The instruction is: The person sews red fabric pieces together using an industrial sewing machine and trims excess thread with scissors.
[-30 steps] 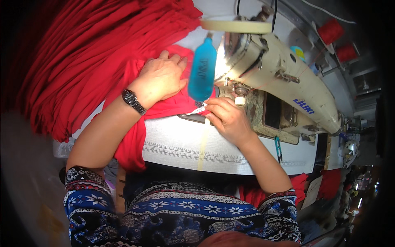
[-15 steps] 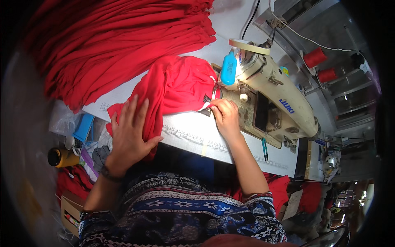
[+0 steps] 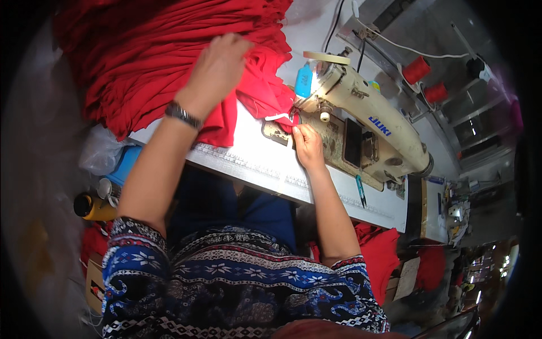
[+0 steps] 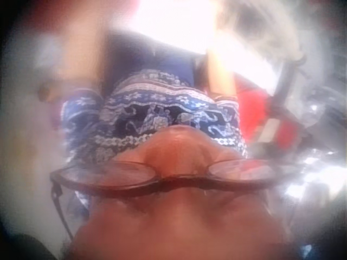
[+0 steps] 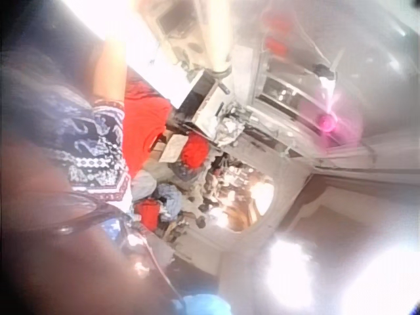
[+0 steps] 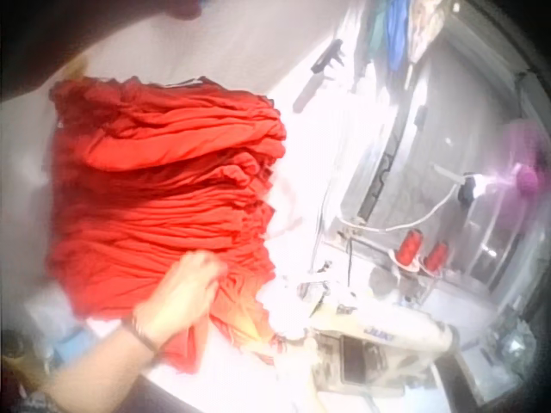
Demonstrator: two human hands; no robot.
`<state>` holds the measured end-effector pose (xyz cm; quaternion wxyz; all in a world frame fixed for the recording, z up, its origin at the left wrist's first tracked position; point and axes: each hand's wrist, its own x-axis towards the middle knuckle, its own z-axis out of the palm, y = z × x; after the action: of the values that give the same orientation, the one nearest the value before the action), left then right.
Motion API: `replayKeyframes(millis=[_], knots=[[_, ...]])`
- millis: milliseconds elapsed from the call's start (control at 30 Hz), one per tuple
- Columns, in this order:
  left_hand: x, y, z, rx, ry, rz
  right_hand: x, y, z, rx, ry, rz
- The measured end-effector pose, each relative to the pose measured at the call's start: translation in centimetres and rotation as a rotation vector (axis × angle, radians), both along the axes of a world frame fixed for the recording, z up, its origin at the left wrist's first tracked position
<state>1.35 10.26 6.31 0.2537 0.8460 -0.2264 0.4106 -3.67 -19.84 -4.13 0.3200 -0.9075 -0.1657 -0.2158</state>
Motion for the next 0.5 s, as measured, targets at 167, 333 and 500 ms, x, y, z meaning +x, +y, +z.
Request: replayKeyframes(millis=[167,333,500], knots=[[-8.1,-7.9,-6.7,-0.324,0.855,-0.628,0.0,-0.5,-0.6,0.039,0.004,0.009],[-3.5,-10.4,-11.0,-0.167,0.241,-0.273,-0.3,-0.4,0.0,0.023,0.030,0.023],[-0.1,-10.8,-9.5,0.033,0.205,-0.205,-0.1,-0.9,-0.5,0.026,0.045,0.047]])
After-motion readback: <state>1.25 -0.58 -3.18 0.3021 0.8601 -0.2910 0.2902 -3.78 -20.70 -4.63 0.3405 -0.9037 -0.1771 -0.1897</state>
